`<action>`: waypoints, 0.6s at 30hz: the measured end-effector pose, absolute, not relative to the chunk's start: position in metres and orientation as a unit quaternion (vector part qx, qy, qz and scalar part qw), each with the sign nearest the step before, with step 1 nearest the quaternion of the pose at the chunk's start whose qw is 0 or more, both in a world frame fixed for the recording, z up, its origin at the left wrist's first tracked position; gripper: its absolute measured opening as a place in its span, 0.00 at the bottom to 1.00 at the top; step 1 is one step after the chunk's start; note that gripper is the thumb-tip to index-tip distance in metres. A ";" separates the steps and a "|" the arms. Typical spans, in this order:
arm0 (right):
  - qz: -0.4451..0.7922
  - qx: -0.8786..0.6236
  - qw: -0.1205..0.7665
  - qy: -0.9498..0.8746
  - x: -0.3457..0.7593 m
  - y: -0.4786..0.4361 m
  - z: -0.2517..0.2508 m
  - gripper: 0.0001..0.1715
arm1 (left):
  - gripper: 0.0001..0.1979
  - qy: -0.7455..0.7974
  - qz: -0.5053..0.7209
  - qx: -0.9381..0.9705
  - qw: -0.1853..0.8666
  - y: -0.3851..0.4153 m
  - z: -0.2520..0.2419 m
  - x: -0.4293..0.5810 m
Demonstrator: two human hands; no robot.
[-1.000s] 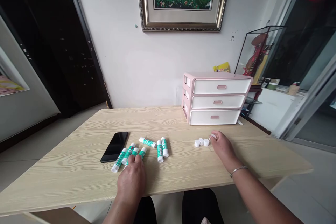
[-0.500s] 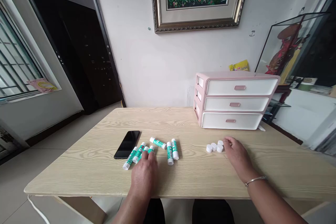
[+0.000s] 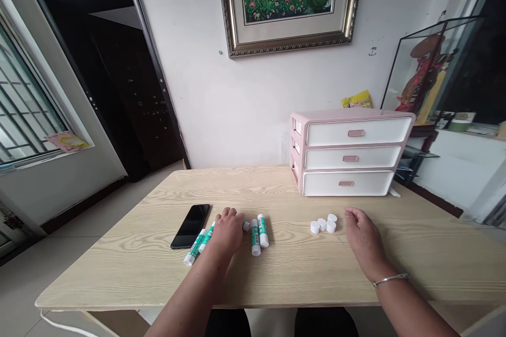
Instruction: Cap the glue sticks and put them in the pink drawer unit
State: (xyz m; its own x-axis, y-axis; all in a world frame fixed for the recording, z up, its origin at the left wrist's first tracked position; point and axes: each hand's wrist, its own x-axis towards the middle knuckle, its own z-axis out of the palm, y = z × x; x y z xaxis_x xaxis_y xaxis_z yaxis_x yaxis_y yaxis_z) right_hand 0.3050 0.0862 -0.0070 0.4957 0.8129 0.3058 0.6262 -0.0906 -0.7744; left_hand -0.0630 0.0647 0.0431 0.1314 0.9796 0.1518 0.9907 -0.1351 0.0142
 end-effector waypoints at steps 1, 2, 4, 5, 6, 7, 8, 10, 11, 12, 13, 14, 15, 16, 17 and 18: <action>0.104 -0.732 0.463 -0.488 0.305 0.086 -0.007 0.27 | 0.17 -0.652 -0.059 -0.755 0.041 0.066 0.044 -0.063; 0.105 -0.732 0.466 -0.486 0.305 0.086 -0.007 0.28 | 0.17 -0.647 -0.057 -0.759 0.038 0.067 0.044 -0.064; 0.104 -0.730 0.470 -0.486 0.305 0.086 -0.009 0.28 | 0.17 -0.640 -0.058 -0.765 0.034 0.070 0.046 -0.066; 0.103 -0.728 0.472 -0.487 0.306 0.087 -0.010 0.28 | 0.16 -0.638 -0.061 -0.767 0.032 0.071 0.046 -0.068; 0.102 -0.726 0.474 -0.488 0.306 0.087 -0.012 0.28 | 0.16 -0.636 -0.066 -0.769 0.029 0.072 0.046 -0.069; 0.102 -0.724 0.476 -0.489 0.306 0.088 -0.013 0.28 | 0.16 -0.634 -0.074 -0.769 0.025 0.074 0.047 -0.071; 0.103 -0.723 0.477 -0.489 0.306 0.088 -0.015 0.28 | 0.15 -0.633 -0.085 -0.769 0.021 0.075 0.047 -0.072; 0.103 -0.724 0.480 -0.485 0.307 0.088 -0.017 0.27 | 0.13 -0.632 -0.123 -0.765 0.014 0.075 0.050 -0.074; 0.100 -0.723 0.484 -0.483 0.308 0.088 -0.018 0.27 | 0.13 -0.631 -0.150 -0.761 0.011 0.075 0.052 -0.075; 0.095 -0.720 0.491 -0.480 0.308 0.087 -0.018 0.26 | 0.12 -0.630 -0.181 -0.755 0.008 0.073 0.055 -0.075; 0.087 -0.715 0.503 -0.478 0.309 0.086 -0.016 0.26 | 0.12 -0.628 -0.215 -0.748 0.003 0.070 0.058 -0.076; 0.075 -0.707 0.520 -0.474 0.308 0.084 -0.014 0.26 | 0.12 -0.625 -0.247 -0.740 -0.003 0.066 0.062 -0.076; 0.062 -0.696 0.540 -0.470 0.307 0.081 -0.011 0.26 | 0.13 -0.623 -0.276 -0.732 -0.007 0.060 0.065 -0.075; 0.050 -0.682 0.561 -0.466 0.304 0.076 -0.005 0.27 | 0.13 -0.618 -0.310 -0.722 -0.020 0.053 0.068 -0.075; 0.041 -0.666 0.582 -0.464 0.300 0.071 0.001 0.28 | 0.14 -0.612 -0.344 -0.711 -0.042 0.046 0.071 -0.074; 0.036 -0.649 0.603 -0.463 0.293 0.064 0.009 0.29 | 0.16 -0.600 -0.384 -0.698 -0.072 0.037 0.072 -0.073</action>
State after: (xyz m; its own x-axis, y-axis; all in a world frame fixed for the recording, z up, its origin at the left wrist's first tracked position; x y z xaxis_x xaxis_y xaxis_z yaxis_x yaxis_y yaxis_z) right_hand 0.2931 0.0635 0.0090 0.5692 0.6438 0.5114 0.5570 0.1557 -0.8158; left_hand -0.0726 0.0371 0.0724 -0.0156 0.8934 0.4491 0.7825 -0.2687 0.5616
